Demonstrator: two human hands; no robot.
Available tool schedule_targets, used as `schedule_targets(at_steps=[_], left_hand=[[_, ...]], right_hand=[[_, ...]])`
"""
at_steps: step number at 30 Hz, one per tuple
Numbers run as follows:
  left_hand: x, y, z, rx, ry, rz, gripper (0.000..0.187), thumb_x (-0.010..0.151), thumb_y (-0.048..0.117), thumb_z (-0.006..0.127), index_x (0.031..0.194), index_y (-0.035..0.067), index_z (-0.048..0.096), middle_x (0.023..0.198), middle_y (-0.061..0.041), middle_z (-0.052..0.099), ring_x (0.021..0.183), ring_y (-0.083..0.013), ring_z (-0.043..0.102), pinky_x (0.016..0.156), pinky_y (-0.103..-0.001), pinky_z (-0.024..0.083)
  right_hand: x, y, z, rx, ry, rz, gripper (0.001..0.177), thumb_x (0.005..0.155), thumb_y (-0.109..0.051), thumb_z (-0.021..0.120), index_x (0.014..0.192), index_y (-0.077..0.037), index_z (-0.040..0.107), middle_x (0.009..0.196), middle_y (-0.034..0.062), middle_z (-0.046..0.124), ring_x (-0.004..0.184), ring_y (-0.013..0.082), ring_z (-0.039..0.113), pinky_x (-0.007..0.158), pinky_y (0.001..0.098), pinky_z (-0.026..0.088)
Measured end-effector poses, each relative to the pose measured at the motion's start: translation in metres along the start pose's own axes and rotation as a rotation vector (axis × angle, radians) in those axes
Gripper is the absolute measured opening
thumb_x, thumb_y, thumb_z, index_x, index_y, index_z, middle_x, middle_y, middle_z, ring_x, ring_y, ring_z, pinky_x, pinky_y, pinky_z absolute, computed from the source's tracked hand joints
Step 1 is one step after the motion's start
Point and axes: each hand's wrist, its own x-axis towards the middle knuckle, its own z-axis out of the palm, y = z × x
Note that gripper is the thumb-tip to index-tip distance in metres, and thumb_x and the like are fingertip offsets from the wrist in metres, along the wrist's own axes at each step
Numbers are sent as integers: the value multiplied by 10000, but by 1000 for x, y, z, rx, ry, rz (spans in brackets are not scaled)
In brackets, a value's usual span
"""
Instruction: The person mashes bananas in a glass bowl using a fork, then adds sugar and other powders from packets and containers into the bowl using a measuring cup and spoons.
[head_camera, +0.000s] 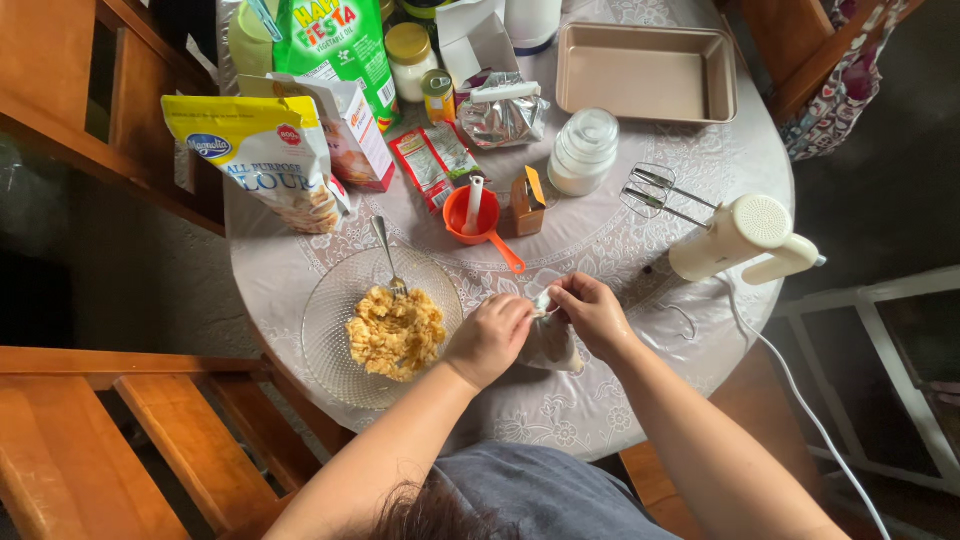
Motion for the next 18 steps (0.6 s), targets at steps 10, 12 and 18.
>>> schedule_targets(at_steps=[10, 12, 18], left_hand=[[-20, -12, 20, -362, 106, -585, 109, 964, 106, 673, 1003, 53, 585, 876, -110, 689, 790, -231, 688, 713, -349, 560], [-21, -18, 27, -409, 90, -715, 114, 984, 136, 677, 1000, 64, 590, 828, -91, 693, 732, -193, 680, 693, -326, 556], [-10, -15, 10, -697, -51, -563, 138, 1018, 176, 780, 1056, 67, 703, 931, -60, 708, 819, -138, 638, 777, -324, 561]], right_hand=[[-18, -11, 7, 226, -268, 9, 429, 824, -4, 721, 1169, -115, 491, 1025, 18, 716, 974, 113, 678, 830, 277, 565], [-18, -8, 14, 135, -284, -96, 318, 866, 17, 770, 1121, -27, 585, 1042, 29, 683, 980, 123, 677, 854, 309, 572], [-24, -14, 10, -217, -167, -178, 182, 913, -10, 718, 1095, -17, 707, 1030, 29, 724, 967, 89, 647, 867, 273, 533]])
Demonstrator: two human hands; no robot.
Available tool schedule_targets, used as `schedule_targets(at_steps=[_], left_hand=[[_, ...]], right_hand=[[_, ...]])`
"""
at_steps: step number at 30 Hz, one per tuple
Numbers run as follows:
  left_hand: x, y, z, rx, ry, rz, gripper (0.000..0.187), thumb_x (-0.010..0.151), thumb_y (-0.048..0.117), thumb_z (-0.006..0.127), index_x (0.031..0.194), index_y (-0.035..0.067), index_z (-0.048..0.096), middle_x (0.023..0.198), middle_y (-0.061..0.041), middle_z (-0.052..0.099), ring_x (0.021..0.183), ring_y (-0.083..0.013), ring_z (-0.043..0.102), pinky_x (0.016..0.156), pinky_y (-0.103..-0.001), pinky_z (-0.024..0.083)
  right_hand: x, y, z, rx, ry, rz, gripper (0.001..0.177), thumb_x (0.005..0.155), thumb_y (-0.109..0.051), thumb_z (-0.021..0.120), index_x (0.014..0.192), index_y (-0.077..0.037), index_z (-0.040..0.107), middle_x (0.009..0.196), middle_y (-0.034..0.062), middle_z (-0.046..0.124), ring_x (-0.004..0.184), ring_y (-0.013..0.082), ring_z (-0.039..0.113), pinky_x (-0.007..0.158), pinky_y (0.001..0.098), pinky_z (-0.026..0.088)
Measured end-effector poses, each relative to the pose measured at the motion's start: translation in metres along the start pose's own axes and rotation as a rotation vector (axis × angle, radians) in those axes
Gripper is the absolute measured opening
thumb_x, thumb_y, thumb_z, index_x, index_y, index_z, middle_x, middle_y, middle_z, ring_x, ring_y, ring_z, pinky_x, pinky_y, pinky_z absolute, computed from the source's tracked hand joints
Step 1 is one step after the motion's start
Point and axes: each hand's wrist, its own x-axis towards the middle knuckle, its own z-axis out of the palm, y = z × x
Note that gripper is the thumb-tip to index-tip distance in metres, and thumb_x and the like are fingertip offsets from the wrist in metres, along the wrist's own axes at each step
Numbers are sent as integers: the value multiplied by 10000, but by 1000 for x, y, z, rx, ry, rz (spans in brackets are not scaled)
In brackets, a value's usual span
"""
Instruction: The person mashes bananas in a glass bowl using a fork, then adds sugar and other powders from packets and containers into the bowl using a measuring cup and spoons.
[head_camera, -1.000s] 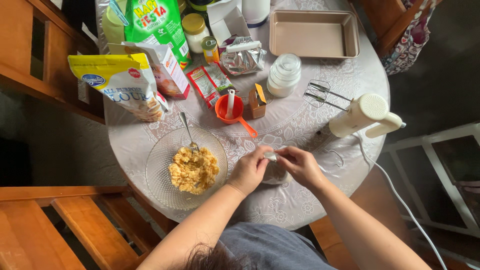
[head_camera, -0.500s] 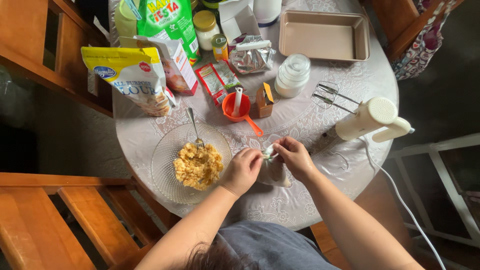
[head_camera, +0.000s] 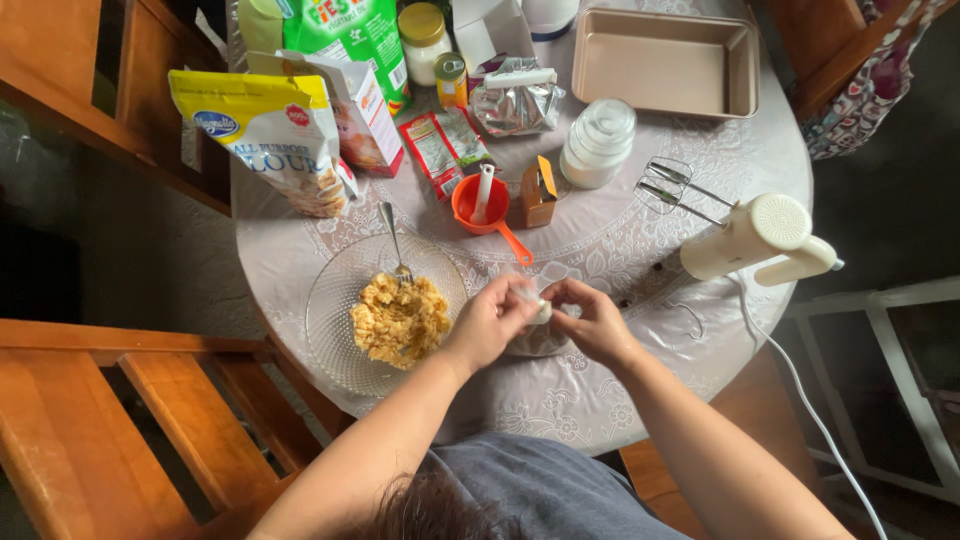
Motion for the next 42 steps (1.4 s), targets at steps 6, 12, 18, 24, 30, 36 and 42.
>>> schedule_targets(at_steps=[6, 12, 18, 24, 30, 36, 42], left_hand=[[-3, 63, 1, 200, 114, 9, 647, 808, 177, 824, 1380, 94, 533, 1138, -80, 569, 891, -245, 665, 797, -368, 577], [-5, 30, 4, 720, 106, 264, 399, 834, 195, 835, 1195, 158, 669, 1117, -106, 716, 990, -301, 708, 894, -401, 576], [9, -10, 1, 70, 81, -312, 320, 892, 91, 746, 1191, 50, 639, 963, -89, 772, 883, -149, 720, 818, -294, 573], [17, -51, 5, -482, 80, -485, 303, 884, 16, 728, 1146, 5, 578, 977, -76, 716, 864, -135, 679, 779, -266, 555], [16, -46, -9, -600, -51, -582, 309, 911, 84, 769, 1162, 32, 597, 980, -52, 695, 848, -109, 651, 757, -246, 534], [16, -26, -9, -577, -86, -620, 303, 912, 76, 761, 1169, 36, 605, 944, -77, 706, 830, -130, 678, 743, -262, 549], [16, -21, -7, -74, -110, -327, 286, 920, 54, 720, 1187, 31, 622, 924, -62, 738, 828, -112, 688, 735, -261, 564]], right_hand=[[-2, -8, -4, -85, -67, -48, 244, 852, 9, 706, 1094, -16, 695, 1017, 11, 691, 980, 85, 609, 840, 277, 539], [5, -5, 0, -154, -55, -23, 211, 872, -21, 759, 1070, -18, 686, 998, 31, 730, 927, 105, 651, 856, 283, 559], [1, -21, -5, -97, -101, -96, 239, 840, -18, 810, 1005, -5, 638, 965, 35, 690, 928, 118, 659, 853, 304, 571], [0, -57, -10, -388, -138, -257, 241, 804, -37, 826, 1007, -39, 696, 918, 71, 739, 864, 176, 705, 801, 326, 578], [0, -77, -10, -459, -200, -323, 249, 806, -75, 825, 990, -49, 660, 893, 81, 747, 840, 231, 749, 767, 343, 589], [6, -78, -14, -535, -334, -287, 190, 781, -28, 819, 891, -53, 666, 845, 84, 732, 792, 241, 740, 738, 356, 582], [4, -75, -12, -501, -253, -359, 182, 793, -37, 810, 905, -51, 668, 868, 73, 727, 790, 234, 731, 722, 347, 581]])
